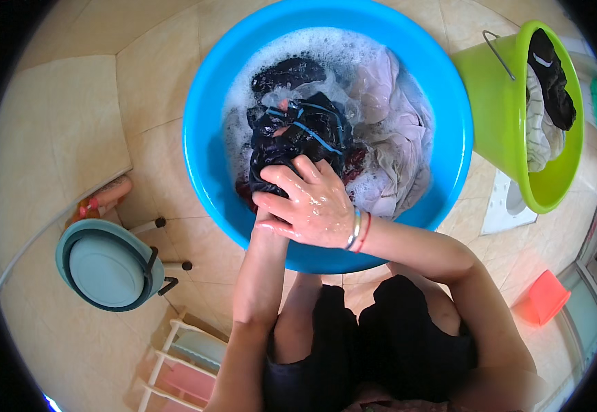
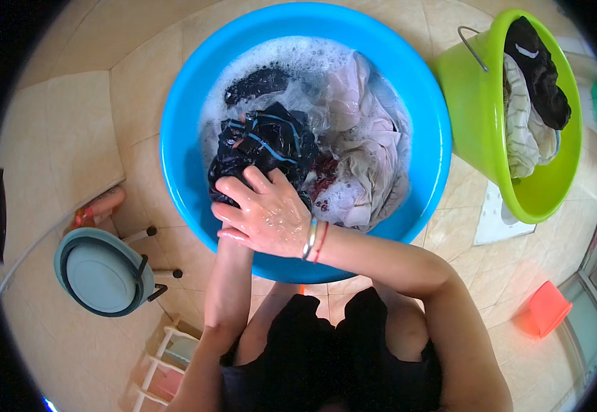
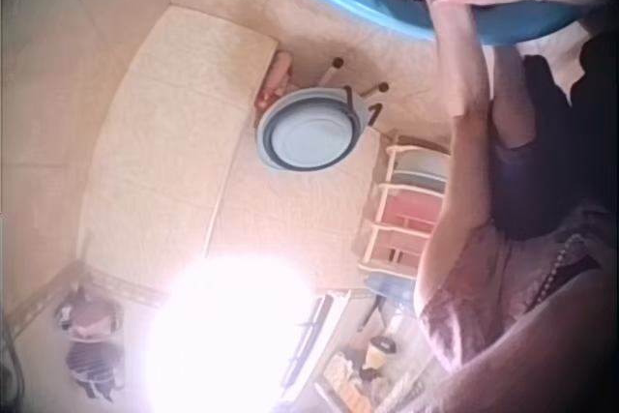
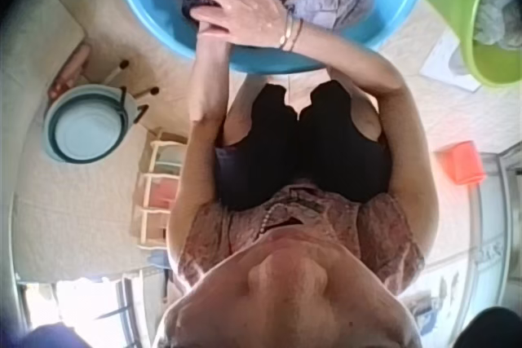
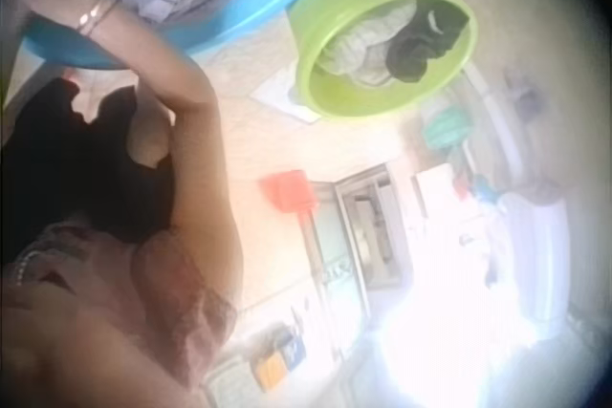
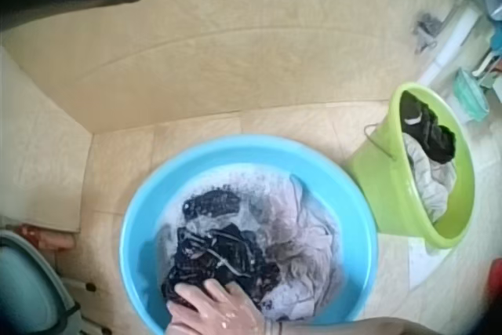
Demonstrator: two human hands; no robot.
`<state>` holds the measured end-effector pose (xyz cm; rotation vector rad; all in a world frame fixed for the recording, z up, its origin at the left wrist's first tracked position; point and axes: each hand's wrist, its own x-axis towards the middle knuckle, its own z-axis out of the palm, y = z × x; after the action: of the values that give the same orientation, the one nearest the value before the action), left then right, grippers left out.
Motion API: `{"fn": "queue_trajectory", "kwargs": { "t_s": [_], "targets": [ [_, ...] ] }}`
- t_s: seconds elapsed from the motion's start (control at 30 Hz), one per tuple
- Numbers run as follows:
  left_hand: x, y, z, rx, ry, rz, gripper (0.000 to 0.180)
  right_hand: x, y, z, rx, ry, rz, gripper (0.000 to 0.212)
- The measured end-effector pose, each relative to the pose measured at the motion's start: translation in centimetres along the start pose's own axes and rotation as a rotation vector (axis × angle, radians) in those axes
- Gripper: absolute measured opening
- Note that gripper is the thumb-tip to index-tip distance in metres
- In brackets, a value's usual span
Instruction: The person hand-washes various garments in a blue basin filled with soapy water. They scrub and rinse items one by one, including a white cloth, a dark garment, and a maroon piece, then transfer the cleaned items into a green bucket.
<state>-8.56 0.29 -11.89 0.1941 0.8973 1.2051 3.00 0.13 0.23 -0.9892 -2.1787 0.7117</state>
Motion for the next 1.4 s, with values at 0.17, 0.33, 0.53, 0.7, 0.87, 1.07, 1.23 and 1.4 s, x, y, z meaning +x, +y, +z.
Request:
{"fn": "queue_trajectory", "kwargs": {
  "t_s": [0.17,0.33,0.53,0.7,0.87,1.07,1.23,1.4],
  "targets": [
    [-1.3,2.1,3.7,-0.582,-0.132,-0.254,0.035,1.6,1.7,1.0,0.054,0.237,-0.037,0.025],
    [-1.9,2.2,7.0,-0.46,0.104,-0.193,0.029,2.1,4.1,0.9,0.139,0.308,-0.012,0.025],
    [-1.8,-0.4,4.8,-0.228,0.349,-0.044,0.029,1.9,7.5,1.1,0.192,0.304,0.122,0.022],
    [-1.5,-0.1,6.2,0.375,0.594,0.082,0.034,-0.3,15.4,2.2,-0.023,0.178,0.332,0.02],
    [-1.5,1.5,5.0,0.107,0.565,-0.063,0.048,-2.1,18.9,2.7,-0.077,0.159,0.564,0.032],
    [0.6,0.9,-1.2,0.052,0.577,-0.145,0.059,-2.7,15.5,2.9,-0.33,-0.148,0.328,0.055],
    [0.2,1.0,3.0,0.144,0.462,-0.127,0.073,-1.5,19.7,4.6,-0.401,-0.21,0.648,0.028],
    [0.1,2.3,1.8,-0.034,0.191,-0.034,0.056,0.7,10.2,2.4,0.05,-0.002,0.291,0.029]
  ]
}}
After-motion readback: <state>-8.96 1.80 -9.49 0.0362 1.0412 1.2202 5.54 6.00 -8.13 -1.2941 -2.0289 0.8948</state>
